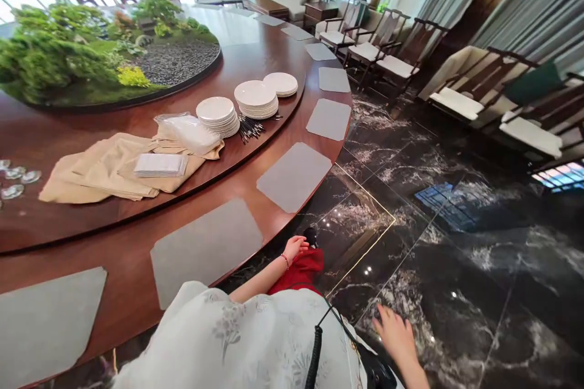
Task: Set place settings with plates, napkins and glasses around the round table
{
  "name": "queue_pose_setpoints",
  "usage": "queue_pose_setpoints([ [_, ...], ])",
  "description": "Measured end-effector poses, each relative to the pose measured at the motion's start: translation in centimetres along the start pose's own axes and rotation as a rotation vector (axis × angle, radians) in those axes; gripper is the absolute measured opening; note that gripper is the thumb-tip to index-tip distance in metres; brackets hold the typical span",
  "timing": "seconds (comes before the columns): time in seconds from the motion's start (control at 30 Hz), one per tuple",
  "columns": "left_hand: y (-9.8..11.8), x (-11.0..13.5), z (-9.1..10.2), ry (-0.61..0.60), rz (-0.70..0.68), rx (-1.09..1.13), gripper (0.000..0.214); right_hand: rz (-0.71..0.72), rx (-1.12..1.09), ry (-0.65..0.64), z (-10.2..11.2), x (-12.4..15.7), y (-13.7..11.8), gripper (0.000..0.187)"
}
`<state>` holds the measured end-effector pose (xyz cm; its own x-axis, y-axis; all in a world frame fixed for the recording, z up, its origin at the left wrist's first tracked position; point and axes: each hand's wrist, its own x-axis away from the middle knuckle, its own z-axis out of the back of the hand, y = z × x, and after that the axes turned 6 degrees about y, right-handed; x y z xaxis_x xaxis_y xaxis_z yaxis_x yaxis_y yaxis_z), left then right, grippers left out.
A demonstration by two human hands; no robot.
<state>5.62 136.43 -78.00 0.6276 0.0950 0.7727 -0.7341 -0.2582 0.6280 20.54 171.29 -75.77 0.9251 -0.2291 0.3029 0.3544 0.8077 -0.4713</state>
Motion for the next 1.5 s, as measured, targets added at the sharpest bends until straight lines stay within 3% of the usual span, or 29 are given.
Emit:
queue_pose_setpoints([
  [0.1,5.4,-3.9,-4.7,0.056,-0.028,0.077,0.012,-0.079,0.001,0.096,4.7,-12.1,-0.5,0.042],
  [0.2,11.2,-6.9,-9.8,0.036,-0.095,0.166,0.014,0.037,0.114,0.143,7.8,-24.0,-4.8,0.055],
  [0.3,15.9,-9.0,-13.8,-0.026,-0.195,0.271,0.017,0.314,0.111,-0.145,7.9,-32.9,-11.4,0.051],
  [0.37,18.0,-10.0,-15.1,-0.059,-0.24,0.352,0.018,0.46,0.091,-0.353,6.8,-37.4,-16.2,0.048],
  [0.43,19.5,-11.0,-15.4,-0.035,-0.247,0.427,0.017,0.589,0.115,-0.51,5.3,-41.7,-20.9,0.043],
  [0.5,20.5,-12.0,-14.8,0.07,-0.232,0.49,0.017,0.696,0.13,-0.632,3.8,-46.2,-25.9,0.033],
  [0.6,21.9,-13.4,-12.7,0.355,-0.2,0.609,0.018,0.765,0.037,-0.733,1.3,-53.5,-34.8,0.018],
  [0.67,22.7,-14.1,-11.2,0.574,-0.185,0.735,0.02,0.756,-0.063,-0.784,-0.6,-58.0,-42.0,0.012],
  [0.8,23.4,-14.3,-9.7,0.981,-0.193,1.037,0.022,0.565,-0.263,-0.803,-5.3,-64.9,-58.4,0.015],
  [0.9,22.9,-14.6,-10.7,1.188,-0.235,1.175,0.019,0.347,-0.435,-0.737,-9.3,-67.5,-69.4,0.03],
  [0.97,22.3,-15.3,-12.2,1.242,-0.227,1.247,0.017,0.183,-0.543,-0.673,-11.9,-68.1,-74.2,0.039],
  [1.07,22.0,-16.7,-14.7,1.251,-0.19,1.368,0.015,0.03,-0.631,-0.555,-15.2,-68.4,-76.9,0.033],
  [1.2,23.0,-18.1,-16.1,1.193,-0.156,1.417,0.012,0.045,-0.692,-0.528,-17.3,-69.6,-75.5,0.013],
  [1.37,25.0,-18.2,-14.6,1.1,-0.242,1.327,0.019,0.19,-0.797,-0.42,-16.4,-72.9,-73.2,0.013],
  [1.5,25.4,-17.7,-13.2,1.068,-0.282,1.266,0.021,0.235,-0.918,-0.394,-13.4,-75.9,-69.9,0.03],
])
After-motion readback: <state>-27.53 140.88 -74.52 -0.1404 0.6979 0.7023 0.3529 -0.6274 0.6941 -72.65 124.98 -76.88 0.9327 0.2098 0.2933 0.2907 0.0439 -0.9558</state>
